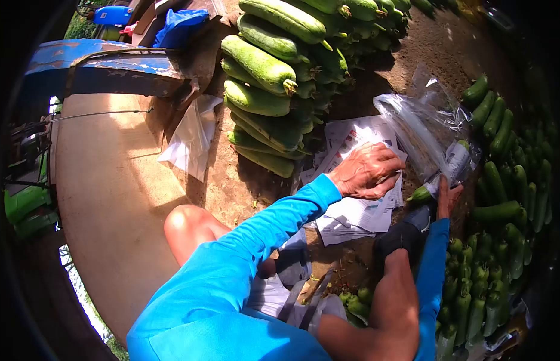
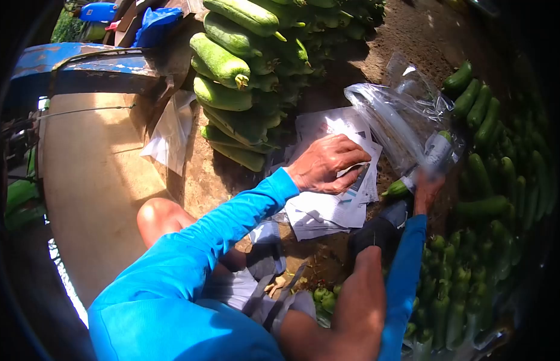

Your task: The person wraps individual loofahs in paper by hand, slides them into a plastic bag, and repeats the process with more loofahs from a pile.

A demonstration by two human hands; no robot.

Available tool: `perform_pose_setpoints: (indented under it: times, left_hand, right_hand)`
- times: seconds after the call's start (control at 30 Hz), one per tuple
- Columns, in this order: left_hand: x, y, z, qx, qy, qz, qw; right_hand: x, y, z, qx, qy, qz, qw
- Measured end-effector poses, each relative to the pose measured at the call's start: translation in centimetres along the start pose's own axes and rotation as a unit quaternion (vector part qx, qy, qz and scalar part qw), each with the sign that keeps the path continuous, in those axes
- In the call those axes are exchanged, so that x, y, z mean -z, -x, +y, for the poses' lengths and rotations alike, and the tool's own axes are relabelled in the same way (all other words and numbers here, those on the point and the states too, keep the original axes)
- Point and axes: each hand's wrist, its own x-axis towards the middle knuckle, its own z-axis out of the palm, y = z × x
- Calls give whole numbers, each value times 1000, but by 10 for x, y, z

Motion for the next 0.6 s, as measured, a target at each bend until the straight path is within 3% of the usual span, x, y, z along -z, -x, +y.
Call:
perform_pose_setpoints:
  times: [0.07,0.17,0.3,0.37,0.43,0.5,0.6]
  left_hand:
    - [7,21,19,46,1,106,993]
    - [71,75,29,158,-32,205,966]
    - [152,97,1,226,-152,341,900]
    - [186,103,-13,260,-129,357,888]
    - [217,105,-2,349,-64,298,886]
    - [222,111,14,346,-30,286,893]
    - [208,131,41,261,-37,193,945]
  right_hand:
    - [5,-5,7,-4,46,48,998]
    - [15,22,-9,-6,22,41,999]
    - [21,42,-24,40,194,135,971]
    - [36,71,-94,130,173,104,971]
    - [33,92,-186,205,46,-21,978]
    - [29,111,-281,317,40,-135,938]
    - [9,134,-394,579,51,-109,806]
